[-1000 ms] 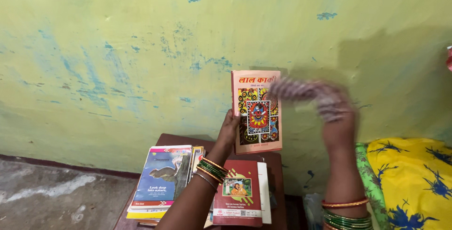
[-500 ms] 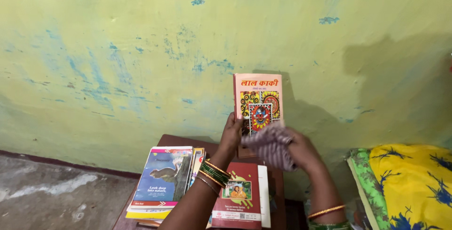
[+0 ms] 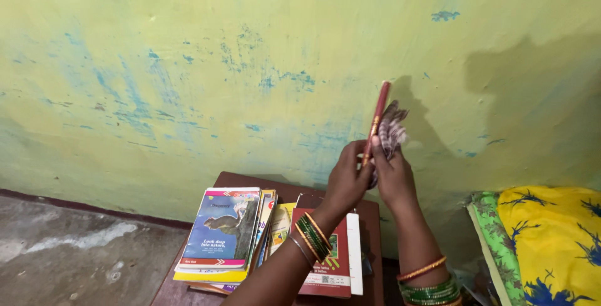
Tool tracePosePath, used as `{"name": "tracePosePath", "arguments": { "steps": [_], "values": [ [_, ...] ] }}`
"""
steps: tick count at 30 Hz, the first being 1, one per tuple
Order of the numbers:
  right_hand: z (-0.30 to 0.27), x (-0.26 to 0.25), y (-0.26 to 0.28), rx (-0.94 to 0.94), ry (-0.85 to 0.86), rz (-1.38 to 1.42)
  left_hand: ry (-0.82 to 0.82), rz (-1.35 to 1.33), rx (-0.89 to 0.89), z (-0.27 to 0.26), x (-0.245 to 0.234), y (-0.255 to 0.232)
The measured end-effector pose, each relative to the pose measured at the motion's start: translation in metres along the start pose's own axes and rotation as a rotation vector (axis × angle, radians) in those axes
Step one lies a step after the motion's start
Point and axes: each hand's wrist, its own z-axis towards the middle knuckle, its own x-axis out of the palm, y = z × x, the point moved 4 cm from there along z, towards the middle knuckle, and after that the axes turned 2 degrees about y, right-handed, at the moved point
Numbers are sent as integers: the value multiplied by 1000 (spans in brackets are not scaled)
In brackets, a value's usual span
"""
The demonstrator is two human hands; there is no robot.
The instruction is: The person wipes a wall-mounted shelf using a cloth, then picks up several books one at a time, wipes them with the cloth, and places them back on the shelf or on a small table below.
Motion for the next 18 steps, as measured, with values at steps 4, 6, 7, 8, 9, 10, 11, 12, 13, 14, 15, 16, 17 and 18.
{"name": "tracePosePath", "arguments": {
  "steps": [4,6,7,8,9,10,11,12,13,14,15,16,17,18],
  "values": [
    [-13,-11,30,36,-103,-162,59,286,118,-9,3,-32],
    [-12,-20,25,22,-227,-112,124,355,167,-13,3,-43],
    [-10,-22,17,52,-236,-7,154,361,191,-14,3,-46],
    [-7,-25,8,81,-247,98,185,366,217,-15,2,-48],
    [-4,-28,-2,110,-257,203,202,351,224,-15,0,-48],
    [-2,-33,-9,65,-267,230,219,335,231,-14,-3,-46],
    [0,-39,-16,20,-276,257,237,319,238,-13,-4,-43],
    [2,-43,-22,-25,-287,284,164,356,276,-10,-8,-41],
    [4,-44,-25,-93,-284,373,91,393,314,-6,-11,-38],
    [4,-47,-28,-160,-282,460,20,426,353,-4,-13,-36],
    [4,-51,-30,-227,-279,546,-70,466,341,0,-16,-31],
    [5,-55,-32,-246,-259,625,-160,504,329,4,-19,-26],
    [5,-58,-32,-265,-238,703,-249,542,317,8,-23,-21],
    [4,-60,-30,-284,-216,783,-194,340,131,16,-26,-5]
  ]
}}
